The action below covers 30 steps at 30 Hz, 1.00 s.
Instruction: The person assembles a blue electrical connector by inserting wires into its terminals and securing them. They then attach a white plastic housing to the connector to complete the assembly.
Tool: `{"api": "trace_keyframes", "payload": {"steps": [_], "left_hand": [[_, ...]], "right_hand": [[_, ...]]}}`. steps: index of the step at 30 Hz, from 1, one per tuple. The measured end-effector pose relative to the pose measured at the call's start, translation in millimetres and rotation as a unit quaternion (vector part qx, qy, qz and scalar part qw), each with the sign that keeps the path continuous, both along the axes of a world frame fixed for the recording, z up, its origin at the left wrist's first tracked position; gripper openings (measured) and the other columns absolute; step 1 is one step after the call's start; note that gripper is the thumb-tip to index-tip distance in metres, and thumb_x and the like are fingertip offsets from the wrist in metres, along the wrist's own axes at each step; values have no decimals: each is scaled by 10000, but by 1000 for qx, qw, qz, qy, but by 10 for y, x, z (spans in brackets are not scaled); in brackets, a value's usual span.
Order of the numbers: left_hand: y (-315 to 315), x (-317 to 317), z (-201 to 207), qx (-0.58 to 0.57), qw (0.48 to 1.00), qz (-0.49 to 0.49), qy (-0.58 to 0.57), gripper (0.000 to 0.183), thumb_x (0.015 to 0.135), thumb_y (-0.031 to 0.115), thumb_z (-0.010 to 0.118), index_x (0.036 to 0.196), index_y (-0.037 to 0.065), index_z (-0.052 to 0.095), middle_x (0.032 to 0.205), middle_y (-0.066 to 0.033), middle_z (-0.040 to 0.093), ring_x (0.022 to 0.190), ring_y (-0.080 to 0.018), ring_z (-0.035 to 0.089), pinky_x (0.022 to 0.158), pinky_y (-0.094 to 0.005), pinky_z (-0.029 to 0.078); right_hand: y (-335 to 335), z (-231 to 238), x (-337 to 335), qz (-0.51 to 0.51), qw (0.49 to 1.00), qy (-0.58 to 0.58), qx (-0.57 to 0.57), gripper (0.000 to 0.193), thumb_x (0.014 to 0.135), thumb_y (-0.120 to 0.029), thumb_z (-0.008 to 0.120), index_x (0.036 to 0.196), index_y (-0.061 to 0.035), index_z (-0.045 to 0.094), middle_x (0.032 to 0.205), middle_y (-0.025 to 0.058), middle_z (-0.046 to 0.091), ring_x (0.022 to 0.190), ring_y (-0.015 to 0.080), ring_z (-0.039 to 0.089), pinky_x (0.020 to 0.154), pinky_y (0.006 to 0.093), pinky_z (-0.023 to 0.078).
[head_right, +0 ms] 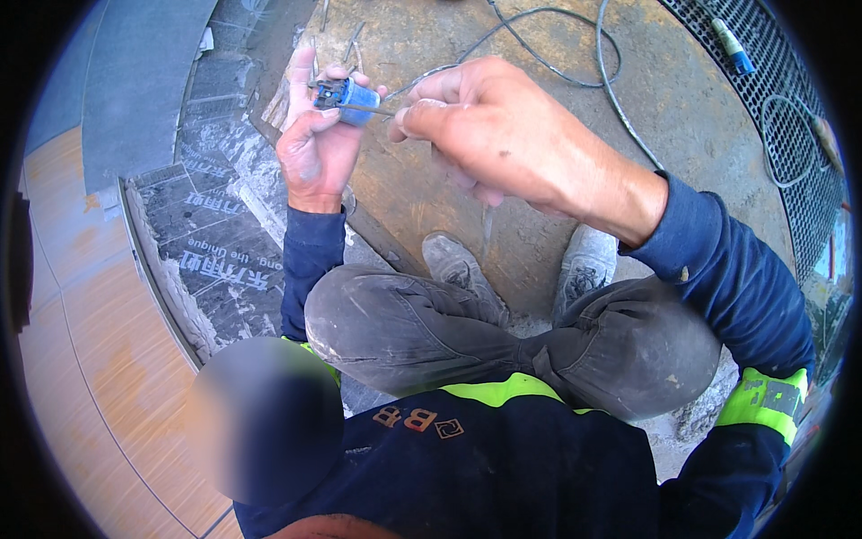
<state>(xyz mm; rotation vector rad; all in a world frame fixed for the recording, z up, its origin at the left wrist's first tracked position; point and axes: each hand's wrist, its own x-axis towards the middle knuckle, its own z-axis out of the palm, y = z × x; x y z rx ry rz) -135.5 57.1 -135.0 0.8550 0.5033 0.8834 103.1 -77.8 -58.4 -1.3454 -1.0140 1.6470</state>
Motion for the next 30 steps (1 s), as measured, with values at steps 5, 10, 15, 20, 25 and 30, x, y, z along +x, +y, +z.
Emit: {"api": "trace_keyframes", "payload": {"steps": [5,10,15,20,25,30], "left_hand": [[-19,-1,-4,-2,1000,-6,17,948,780,-49,622,1644,114,266,1257,-162,567,1222,-383,612,1107,-643,508],[-66,-15,-32,-17,994,-24,109,940,808,-77,613,1653,113,247,1284,-176,570,1212,-389,626,1077,-628,527],[-61,-7,-79,-97,993,-27,58,935,802,-68,606,1650,107,252,1278,-185,592,1197,-409,636,1063,-643,528],[35,-51,-14,-57,998,11,-11,928,788,-41,603,1641,91,263,1269,-191,606,1196,-426,634,1087,-678,495],[31,-50,-12,-51,998,10,-41,927,782,-33,614,1636,92,275,1264,-188,614,1216,-417,628,1126,-701,456],[46,-84,-6,-51,998,9,-48,926,781,-31,621,1635,106,288,1272,-184,617,1231,-418,622,1133,-716,443]], "right_hand": [[29,-215,46,6,911,-291,294,196,945,-207,666,936,-35,759,589,69,621,525,206,635,508,371,473],[-2,53,101,171,558,-628,515,349,813,-180,716,1113,-6,763,711,39,675,751,195,669,817,357,503],[6,117,208,188,620,-598,472,331,845,-158,707,1139,-10,748,775,66,709,794,242,700,833,396,525],[-89,73,205,75,864,-365,338,245,1008,-102,623,1210,-2,719,882,227,717,777,410,708,699,472,541],[-51,-79,49,13,923,-241,299,236,996,-147,572,1037,64,669,813,296,627,788,482,646,715,529,504],[-40,-132,15,9,953,-161,258,316,1019,-214,536,1016,75,664,780,273,585,740,431,615,693,496,486]]}}
